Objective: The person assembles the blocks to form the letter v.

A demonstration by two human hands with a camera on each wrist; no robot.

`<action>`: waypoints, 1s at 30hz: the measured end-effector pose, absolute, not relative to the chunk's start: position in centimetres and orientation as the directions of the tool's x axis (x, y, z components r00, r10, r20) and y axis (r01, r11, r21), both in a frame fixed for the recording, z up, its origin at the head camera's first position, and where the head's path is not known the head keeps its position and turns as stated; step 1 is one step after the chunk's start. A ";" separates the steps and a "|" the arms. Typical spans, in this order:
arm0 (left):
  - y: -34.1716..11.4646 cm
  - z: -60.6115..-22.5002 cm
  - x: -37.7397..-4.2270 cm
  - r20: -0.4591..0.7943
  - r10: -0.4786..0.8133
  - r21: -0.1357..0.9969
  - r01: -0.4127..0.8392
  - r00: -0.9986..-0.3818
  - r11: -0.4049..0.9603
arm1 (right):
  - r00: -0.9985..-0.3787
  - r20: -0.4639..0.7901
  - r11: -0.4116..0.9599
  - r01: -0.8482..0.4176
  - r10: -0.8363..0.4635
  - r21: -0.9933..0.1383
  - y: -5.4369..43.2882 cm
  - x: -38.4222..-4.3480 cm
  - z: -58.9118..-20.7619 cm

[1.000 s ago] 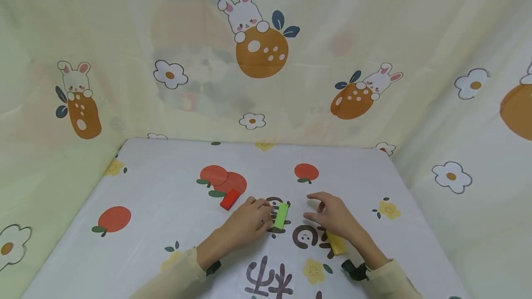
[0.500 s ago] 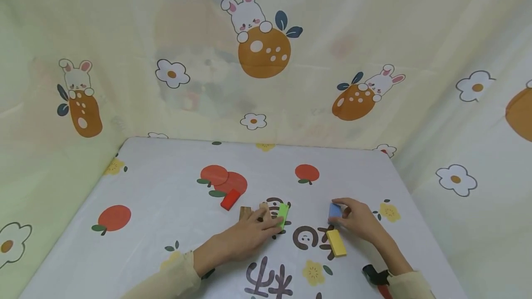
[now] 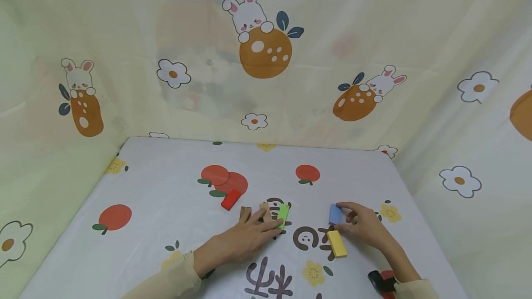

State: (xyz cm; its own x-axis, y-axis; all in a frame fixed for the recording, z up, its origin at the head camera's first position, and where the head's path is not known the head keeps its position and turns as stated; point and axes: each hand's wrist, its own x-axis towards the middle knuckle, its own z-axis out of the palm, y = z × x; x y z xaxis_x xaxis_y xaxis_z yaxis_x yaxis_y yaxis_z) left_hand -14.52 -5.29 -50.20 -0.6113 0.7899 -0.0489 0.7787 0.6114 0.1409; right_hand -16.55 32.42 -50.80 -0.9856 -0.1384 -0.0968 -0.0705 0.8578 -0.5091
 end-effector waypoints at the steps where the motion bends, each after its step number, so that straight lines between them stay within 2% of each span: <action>1: -5.3 -50.2 -14.5 -0.052 0.789 0.137 0.779 -0.612 0.612 | -0.986 -0.098 0.858 -0.065 -0.133 -0.509 32.5 -16.5 -50.9; 8: -5.3 -50.2 -14.5 -0.081 0.782 0.162 0.766 -0.618 0.622 | -0.987 -0.120 0.856 -0.031 -0.108 -0.516 32.6 -16.3 -50.8; 19: -5.1 -50.2 -14.4 -0.105 0.763 0.188 0.741 -0.637 0.645 | -0.987 -0.111 0.867 -0.045 -0.115 -0.495 32.8 -16.4 -50.9; 30: -5.1 -50.3 -14.4 -0.132 0.754 0.175 0.733 -0.644 0.657 | -0.989 -0.099 0.868 -0.044 -0.106 -0.494 32.6 -16.4 -50.6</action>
